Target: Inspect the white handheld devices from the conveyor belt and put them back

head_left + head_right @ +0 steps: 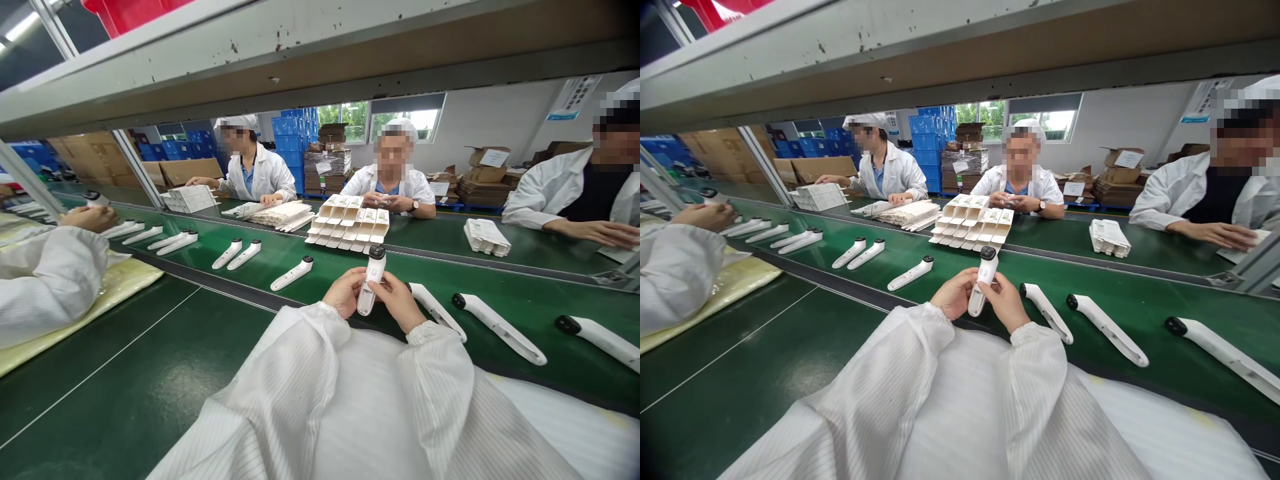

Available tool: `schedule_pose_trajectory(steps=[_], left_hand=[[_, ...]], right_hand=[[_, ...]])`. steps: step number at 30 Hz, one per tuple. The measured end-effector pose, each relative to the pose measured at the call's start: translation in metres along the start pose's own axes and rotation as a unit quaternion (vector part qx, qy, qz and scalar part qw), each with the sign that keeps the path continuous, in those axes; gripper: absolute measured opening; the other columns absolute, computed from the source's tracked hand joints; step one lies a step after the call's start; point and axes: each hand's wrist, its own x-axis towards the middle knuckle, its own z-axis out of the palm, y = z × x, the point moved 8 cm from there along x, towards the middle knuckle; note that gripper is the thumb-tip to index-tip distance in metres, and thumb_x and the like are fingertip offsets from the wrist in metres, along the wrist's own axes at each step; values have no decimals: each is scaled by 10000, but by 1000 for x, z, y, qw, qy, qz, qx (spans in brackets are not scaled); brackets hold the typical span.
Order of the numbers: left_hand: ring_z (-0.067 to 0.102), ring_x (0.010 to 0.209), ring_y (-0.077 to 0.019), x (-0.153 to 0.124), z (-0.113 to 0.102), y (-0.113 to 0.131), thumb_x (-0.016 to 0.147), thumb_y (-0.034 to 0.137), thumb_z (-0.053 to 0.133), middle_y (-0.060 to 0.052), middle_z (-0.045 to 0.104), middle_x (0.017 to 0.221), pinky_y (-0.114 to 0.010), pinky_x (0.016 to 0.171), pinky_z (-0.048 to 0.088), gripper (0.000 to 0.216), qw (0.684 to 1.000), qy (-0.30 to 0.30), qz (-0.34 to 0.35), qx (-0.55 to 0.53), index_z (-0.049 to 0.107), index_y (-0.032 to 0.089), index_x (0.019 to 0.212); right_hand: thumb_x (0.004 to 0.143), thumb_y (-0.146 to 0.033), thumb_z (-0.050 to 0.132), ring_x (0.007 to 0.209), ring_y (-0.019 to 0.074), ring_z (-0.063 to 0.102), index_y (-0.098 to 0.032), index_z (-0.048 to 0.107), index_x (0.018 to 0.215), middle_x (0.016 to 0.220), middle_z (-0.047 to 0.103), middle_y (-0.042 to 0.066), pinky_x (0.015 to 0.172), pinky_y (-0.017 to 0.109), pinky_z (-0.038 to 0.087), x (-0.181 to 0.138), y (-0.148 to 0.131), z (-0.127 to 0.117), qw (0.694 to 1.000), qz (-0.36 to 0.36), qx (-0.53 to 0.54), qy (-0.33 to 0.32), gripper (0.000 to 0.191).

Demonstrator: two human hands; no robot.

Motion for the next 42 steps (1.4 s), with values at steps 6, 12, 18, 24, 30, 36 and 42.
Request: schedule_pose_trajectory(steps=[6,12,18,24,30,36,42], left_hand=[[570,970,-225,2,-57,60,786,196,531,-101,613,1015,-338,835,432,221,891,173,146,394,596,179,997],[404,1211,-377,-5,-106,84,753,141,542,-215,520,1221,-533,966,279,377,650,302,57,695,547,145,1130],[539,1067,-264,10,-89,59,744,157,545,-133,600,1140,-335,815,439,322,866,209,73,447,572,172,1065],[561,569,-153,11,-44,15,858,292,354,-126,647,834,-244,420,368,327,993,86,-41,65,597,87,935],[539,566,-112,1,-18,-1,817,327,531,-51,613,728,-213,460,377,233,997,58,-55,8,609,122,895],[551,657,-115,-4,-5,4,720,94,544,-11,600,727,-244,653,433,232,999,22,-16,-46,598,170,932],[556,724,-113,0,-20,2,784,233,558,-26,615,878,-247,636,411,188,995,63,-45,-62,612,187,958]], right_hand=[[688,-508,657,819,174,581,-208,633,852,842,632,21,674,281,501,-6,5,3,987,71,138,-30,343],[785,-481,575,815,170,606,-225,626,842,863,664,26,693,275,498,-9,8,7,988,83,118,-53,268],[869,-455,438,679,182,633,-184,578,853,903,681,87,607,302,495,-10,19,5,986,155,40,-36,305],[798,-294,533,872,233,615,-173,588,996,961,656,93,806,366,455,2,26,-15,954,87,-286,4,238],[784,-320,522,981,241,576,-179,591,1081,1128,593,118,853,386,450,1,-3,-13,950,-87,-291,74,336],[679,-432,662,844,201,610,-204,592,1029,942,659,50,755,342,492,-1,3,7,999,4,41,-20,423],[709,-499,647,796,164,590,-208,639,906,847,655,21,684,281,490,-7,7,7,984,80,156,-37,351]])
